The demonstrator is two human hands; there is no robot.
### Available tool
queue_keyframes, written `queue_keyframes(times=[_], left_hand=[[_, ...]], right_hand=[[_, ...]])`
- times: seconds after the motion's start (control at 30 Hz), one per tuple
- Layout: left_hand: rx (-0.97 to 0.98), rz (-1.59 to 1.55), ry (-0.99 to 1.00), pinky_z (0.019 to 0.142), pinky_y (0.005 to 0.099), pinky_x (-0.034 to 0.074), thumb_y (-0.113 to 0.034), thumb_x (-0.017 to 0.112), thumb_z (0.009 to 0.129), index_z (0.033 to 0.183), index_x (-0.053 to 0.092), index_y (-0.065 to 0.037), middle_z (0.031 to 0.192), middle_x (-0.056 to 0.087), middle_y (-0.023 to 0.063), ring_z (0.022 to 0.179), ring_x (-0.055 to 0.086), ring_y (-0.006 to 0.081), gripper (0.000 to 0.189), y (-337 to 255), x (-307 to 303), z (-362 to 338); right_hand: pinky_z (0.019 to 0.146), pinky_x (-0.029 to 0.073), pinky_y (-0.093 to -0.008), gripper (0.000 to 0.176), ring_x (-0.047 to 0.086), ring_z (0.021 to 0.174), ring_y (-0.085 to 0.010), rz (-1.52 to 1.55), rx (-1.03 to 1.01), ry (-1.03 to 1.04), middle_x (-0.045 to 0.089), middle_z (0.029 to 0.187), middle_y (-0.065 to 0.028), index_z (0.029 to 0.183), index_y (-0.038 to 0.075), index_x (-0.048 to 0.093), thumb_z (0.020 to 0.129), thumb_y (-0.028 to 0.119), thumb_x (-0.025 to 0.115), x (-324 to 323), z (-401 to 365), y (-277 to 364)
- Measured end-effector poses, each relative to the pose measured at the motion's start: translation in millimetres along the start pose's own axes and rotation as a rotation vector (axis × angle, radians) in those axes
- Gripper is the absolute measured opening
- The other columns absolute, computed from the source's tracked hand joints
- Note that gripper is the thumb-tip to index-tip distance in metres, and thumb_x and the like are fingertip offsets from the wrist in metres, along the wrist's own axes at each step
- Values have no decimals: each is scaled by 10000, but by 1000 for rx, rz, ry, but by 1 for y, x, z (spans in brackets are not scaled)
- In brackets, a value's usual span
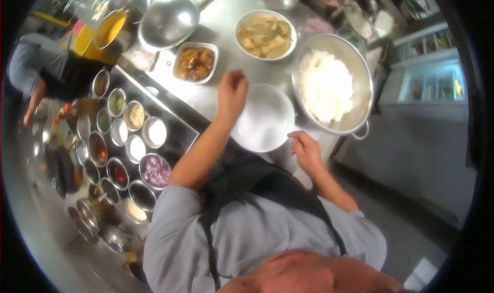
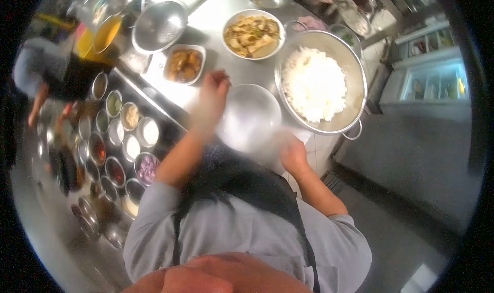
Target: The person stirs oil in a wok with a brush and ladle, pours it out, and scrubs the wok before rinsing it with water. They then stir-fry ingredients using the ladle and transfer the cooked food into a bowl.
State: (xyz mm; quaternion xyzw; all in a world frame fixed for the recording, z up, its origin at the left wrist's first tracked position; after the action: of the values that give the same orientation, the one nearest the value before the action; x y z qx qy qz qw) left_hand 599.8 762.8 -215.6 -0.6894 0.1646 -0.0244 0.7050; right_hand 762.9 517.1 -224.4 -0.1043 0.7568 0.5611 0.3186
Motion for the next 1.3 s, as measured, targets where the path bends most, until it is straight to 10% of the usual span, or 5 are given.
queue_keyframes(times=[0.37,0.73,1.07,1.2,1.3], left_hand=[[-152,-45,128,923,345,470,-296,581,943,1176,628,-42,1089,678,104,1031,627,220,348,28,-184,-292],[-460,-288,-969,1027,332,394,-405,491,983,1279,597,-92,1253,618,99,1193,546,222,443,61,-188,-608],[-546,-275,-1650,772,272,488,-205,651,910,1075,650,-14,984,679,72,871,618,140,253,49,-192,-782],[-538,-364,-1717,776,248,486,-164,648,916,1072,635,-9,955,659,47,858,609,118,221,83,-192,-809],[-400,-505,-1766,769,238,488,-135,644,922,1074,630,-8,952,660,50,853,609,107,199,103,-198,-817]], right_hand=[[631,454,-258,215,551,651,-125,526,-203,762,553,730,-53,1092,-13,614,974,111,485,172,34,226],[742,510,-295,270,627,796,-173,-22,-1443,1646,632,903,-84,1162,35,625,900,88,590,353,-270,373],[961,436,-434,516,540,1112,-370,-537,-2055,1153,551,1170,-237,1292,-1,501,790,102,559,507,-530,383],[908,466,-454,436,556,1062,-397,-147,-1830,1435,601,1067,-232,1158,2,596,761,169,660,512,-532,422],[902,467,-474,456,566,1048,-393,273,-1745,836,589,1118,-220,1172,37,596,758,212,668,550,-461,492]])
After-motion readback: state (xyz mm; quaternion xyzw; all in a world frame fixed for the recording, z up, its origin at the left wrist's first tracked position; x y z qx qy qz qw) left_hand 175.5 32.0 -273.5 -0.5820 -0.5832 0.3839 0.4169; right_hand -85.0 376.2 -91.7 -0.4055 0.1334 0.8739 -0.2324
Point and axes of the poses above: each hand's wrist, its own z-axis towards the middle knuckle, its own x-axis out of the palm, y = z × x, the point moved 5 cm from there along z, towards the middle knuckle
